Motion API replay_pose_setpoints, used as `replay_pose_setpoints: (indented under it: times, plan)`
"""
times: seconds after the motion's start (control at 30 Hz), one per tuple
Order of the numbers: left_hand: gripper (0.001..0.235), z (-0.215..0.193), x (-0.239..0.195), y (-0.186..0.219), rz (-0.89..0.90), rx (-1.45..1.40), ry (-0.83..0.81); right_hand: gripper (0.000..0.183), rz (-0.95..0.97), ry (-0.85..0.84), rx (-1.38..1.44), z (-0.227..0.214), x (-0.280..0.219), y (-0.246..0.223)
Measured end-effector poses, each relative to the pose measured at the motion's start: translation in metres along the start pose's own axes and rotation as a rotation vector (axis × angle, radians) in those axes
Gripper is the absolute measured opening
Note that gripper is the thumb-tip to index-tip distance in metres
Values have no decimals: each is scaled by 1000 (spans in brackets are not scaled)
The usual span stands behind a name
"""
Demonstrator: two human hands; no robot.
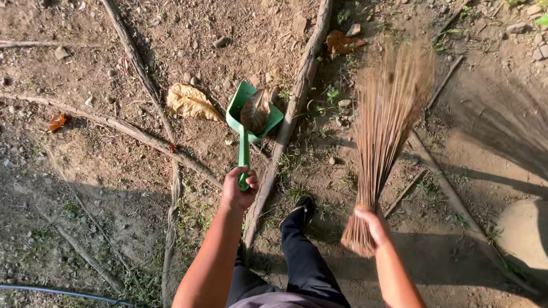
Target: The person sweeps dry leaves and dirt from a gravel and dirt ground into a green dustpan and then empties the debris into a black trash bin.
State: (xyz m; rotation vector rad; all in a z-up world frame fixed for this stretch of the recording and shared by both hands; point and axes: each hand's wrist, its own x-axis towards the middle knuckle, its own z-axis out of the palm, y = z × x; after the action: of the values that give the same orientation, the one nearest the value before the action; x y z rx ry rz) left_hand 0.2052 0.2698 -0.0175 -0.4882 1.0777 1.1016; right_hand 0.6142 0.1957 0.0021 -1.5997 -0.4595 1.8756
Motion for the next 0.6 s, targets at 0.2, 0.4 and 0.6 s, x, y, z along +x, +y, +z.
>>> replay_pose_setpoints:
  times: [0.2,0.4,0.6]
  plan:
    - [13,-7,41,-13,-29,-28,-66,64,280,-305,261,85,150,-137]
    - [12,15,40,0,-14,-39,-10,85,-125,-196,-314,73,63,-158]
    - [16,36,36,9,4,-34,8,63,222,8,-145,17,136,-137]
